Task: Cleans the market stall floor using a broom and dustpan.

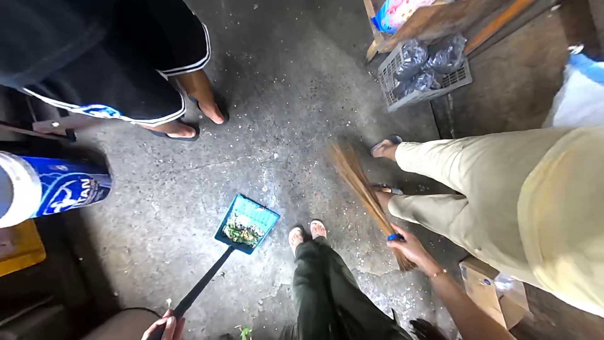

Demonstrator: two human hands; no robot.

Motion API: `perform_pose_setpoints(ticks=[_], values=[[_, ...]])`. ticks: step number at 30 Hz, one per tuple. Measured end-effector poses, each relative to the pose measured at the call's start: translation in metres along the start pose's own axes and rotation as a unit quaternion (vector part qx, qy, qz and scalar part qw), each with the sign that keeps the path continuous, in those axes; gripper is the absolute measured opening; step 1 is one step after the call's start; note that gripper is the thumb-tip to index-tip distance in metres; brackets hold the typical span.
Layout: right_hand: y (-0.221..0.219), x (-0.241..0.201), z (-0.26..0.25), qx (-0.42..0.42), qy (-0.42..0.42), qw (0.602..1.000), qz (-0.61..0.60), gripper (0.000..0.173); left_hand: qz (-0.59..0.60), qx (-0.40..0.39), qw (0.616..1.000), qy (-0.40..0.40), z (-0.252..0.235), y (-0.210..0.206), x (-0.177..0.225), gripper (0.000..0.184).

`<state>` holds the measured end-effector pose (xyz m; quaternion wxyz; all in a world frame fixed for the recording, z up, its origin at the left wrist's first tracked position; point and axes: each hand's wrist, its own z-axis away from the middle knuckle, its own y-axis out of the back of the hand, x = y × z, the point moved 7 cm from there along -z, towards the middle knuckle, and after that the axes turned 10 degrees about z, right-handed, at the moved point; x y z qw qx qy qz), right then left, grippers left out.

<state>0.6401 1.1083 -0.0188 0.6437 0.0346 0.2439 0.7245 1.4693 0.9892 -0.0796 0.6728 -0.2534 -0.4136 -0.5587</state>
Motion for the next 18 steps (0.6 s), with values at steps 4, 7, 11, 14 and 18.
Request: perform_pose_setpoints(ticks=[4,7,11,14,18], values=[[-0.050,-0.025,-0.060,-0.018,-0.029,0.999,0.022,0.077,-0.051,-0.002,0.998,-0.030,0.002,-0.005,-0.029,0.042],[-0.144,-0.014,-0.068,-0.121,0.015,0.973,0.194,0.082,-0.056,0.030,0.996,-0.059,0.000,-0.023,-0.031,0.040],[-0.197,0.006,-0.018,-0.231,0.083,0.917,0.313,0.088,-0.048,0.054,0.995,-0.067,0.008,-0.034,-0.017,0.040],[-0.148,-0.014,0.015,-0.219,0.133,0.921,0.294,0.083,-0.024,0.042,0.996,-0.070,0.007,-0.027,-0.012,0.038],[-0.075,-0.049,0.022,-0.115,0.123,0.958,0.233,0.081,0.002,0.050,0.997,-0.061,0.029,0.010,-0.012,0.036]])
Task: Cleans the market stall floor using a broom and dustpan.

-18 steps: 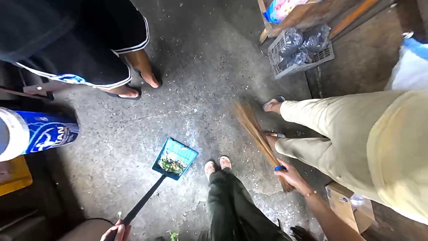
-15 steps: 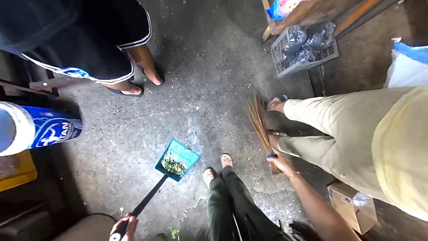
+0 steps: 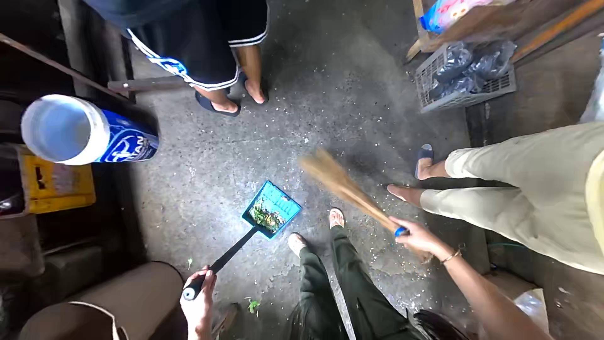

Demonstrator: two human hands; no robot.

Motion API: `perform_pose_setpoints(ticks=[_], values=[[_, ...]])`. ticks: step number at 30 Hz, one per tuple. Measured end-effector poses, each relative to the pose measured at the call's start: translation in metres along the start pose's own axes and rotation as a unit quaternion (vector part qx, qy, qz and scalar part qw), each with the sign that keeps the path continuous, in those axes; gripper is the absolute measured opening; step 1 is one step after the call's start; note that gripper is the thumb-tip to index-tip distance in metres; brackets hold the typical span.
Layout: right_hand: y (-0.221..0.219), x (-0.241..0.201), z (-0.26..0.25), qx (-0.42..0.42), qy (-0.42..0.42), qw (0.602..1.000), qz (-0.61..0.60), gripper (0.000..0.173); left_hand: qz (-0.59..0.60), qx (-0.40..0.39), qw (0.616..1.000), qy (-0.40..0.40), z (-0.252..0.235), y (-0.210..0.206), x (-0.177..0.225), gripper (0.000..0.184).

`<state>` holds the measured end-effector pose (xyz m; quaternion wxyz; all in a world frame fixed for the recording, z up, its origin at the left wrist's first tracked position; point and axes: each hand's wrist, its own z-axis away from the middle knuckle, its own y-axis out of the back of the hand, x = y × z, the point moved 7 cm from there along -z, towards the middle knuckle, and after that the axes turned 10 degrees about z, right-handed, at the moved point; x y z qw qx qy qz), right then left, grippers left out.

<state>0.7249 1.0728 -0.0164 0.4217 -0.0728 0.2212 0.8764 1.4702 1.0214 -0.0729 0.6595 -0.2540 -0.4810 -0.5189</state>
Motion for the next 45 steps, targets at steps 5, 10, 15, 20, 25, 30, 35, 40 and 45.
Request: perform_pose_setpoints(ticks=[5,10,15,20,25,30,35,40,45], values=[[0.011,-0.060,-0.059,0.102,-0.069,0.990,-0.074,0.078,0.002,-0.014,1.000,0.001,0.010,0.046,-0.016,0.040],[-0.173,-0.105,-0.104,-0.039,-0.030,0.997,0.063,0.082,-0.029,-0.001,0.999,-0.029,0.010,0.040,-0.031,0.035],[-0.239,-0.113,-0.033,-0.178,0.040,0.969,0.169,0.086,-0.002,0.006,1.000,-0.022,0.018,0.058,-0.031,0.037],[-0.148,-0.055,0.050,-0.090,-0.031,0.995,-0.025,0.083,-0.001,-0.018,0.999,-0.027,0.039,0.095,-0.042,0.036],[-0.147,-0.014,0.034,0.074,-0.168,0.973,-0.140,0.079,-0.061,-0.058,0.993,-0.081,0.048,0.094,-0.059,0.034],[-0.233,-0.051,0.019,-0.095,-0.122,0.988,0.002,0.084,-0.039,-0.037,0.995,-0.086,0.044,0.086,-0.052,0.035],[-0.190,-0.081,0.052,-0.134,-0.001,0.986,0.099,0.082,-0.021,-0.024,0.997,-0.069,0.035,0.107,-0.060,0.037],[-0.047,-0.132,0.019,0.013,0.009,0.999,0.041,0.079,0.042,0.034,0.998,-0.018,0.033,0.142,-0.080,0.037],[0.039,-0.214,-0.101,0.123,-0.053,0.988,-0.080,0.068,0.078,0.115,0.990,0.028,0.039,0.143,-0.094,0.035]])
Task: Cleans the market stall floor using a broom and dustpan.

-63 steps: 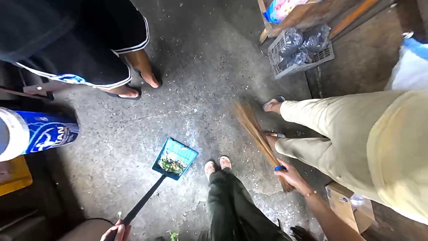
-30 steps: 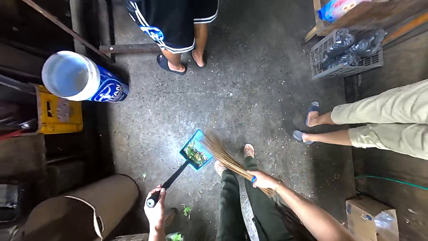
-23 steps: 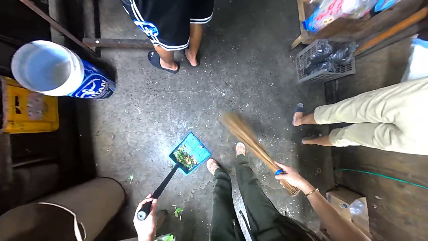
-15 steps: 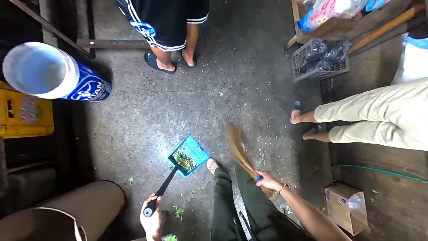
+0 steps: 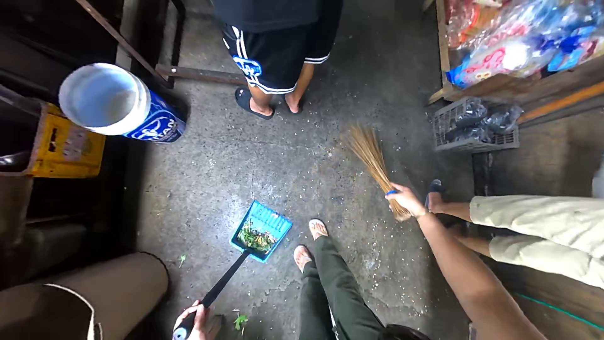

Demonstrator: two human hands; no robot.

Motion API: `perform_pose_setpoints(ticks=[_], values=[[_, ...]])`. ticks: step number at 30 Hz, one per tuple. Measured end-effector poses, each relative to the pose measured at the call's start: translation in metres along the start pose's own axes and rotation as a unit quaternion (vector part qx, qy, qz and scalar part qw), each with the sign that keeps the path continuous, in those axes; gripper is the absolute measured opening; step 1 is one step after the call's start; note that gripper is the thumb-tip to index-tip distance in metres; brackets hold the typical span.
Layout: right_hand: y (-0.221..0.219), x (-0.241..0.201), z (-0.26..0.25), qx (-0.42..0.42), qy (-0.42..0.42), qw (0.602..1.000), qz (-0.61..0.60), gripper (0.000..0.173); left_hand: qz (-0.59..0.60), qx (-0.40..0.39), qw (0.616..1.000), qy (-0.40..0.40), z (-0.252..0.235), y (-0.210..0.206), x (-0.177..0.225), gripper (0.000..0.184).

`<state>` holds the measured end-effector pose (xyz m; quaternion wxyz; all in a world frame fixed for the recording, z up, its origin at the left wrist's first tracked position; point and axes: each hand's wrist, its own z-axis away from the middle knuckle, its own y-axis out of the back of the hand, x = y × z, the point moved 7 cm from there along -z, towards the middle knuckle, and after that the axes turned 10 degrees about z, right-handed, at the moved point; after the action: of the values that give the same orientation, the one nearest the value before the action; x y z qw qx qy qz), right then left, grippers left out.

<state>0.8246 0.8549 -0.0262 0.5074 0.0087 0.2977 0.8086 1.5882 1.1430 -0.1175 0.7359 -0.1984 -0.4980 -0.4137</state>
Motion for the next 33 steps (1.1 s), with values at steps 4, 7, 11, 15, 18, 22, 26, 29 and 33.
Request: perform_pose_setpoints(ticks=[4,7,11,15,18,22,26,29,33], values=[[-0.102,0.000,-0.058,-0.069,0.014,0.991,0.115,0.068,0.005,0.024,1.000,-0.006,0.008,-0.006,-0.006,0.035],[-0.202,0.046,-0.021,-0.174,0.041,0.953,0.246,0.079,-0.005,0.032,0.999,-0.011,0.014,-0.004,-0.013,0.036],[-0.229,0.092,0.044,-0.290,0.096,0.896,0.324,0.086,-0.017,0.051,0.998,-0.024,0.020,-0.011,-0.013,0.036],[-0.122,0.058,0.070,-0.272,0.123,0.920,0.256,0.081,0.007,0.056,0.998,-0.021,0.028,-0.012,0.003,0.035],[-0.041,0.042,0.047,-0.166,0.088,0.967,0.171,0.079,0.000,0.048,0.998,-0.040,0.032,-0.011,0.004,0.034],[-0.036,0.057,-0.023,-0.003,-0.019,1.000,-0.003,0.073,-0.024,0.044,0.996,-0.079,0.034,-0.026,-0.003,0.033],[-0.148,0.072,-0.053,-0.080,-0.032,0.995,0.055,0.073,-0.020,0.045,0.996,-0.070,0.032,-0.024,-0.010,0.033],[-0.211,0.087,-0.033,-0.199,0.013,0.961,0.190,0.087,-0.009,0.047,0.998,-0.046,0.032,-0.016,-0.008,0.033],[-0.162,0.095,0.007,-0.228,0.072,0.951,0.195,0.083,-0.003,0.033,0.999,-0.033,0.025,-0.011,-0.004,0.035]])
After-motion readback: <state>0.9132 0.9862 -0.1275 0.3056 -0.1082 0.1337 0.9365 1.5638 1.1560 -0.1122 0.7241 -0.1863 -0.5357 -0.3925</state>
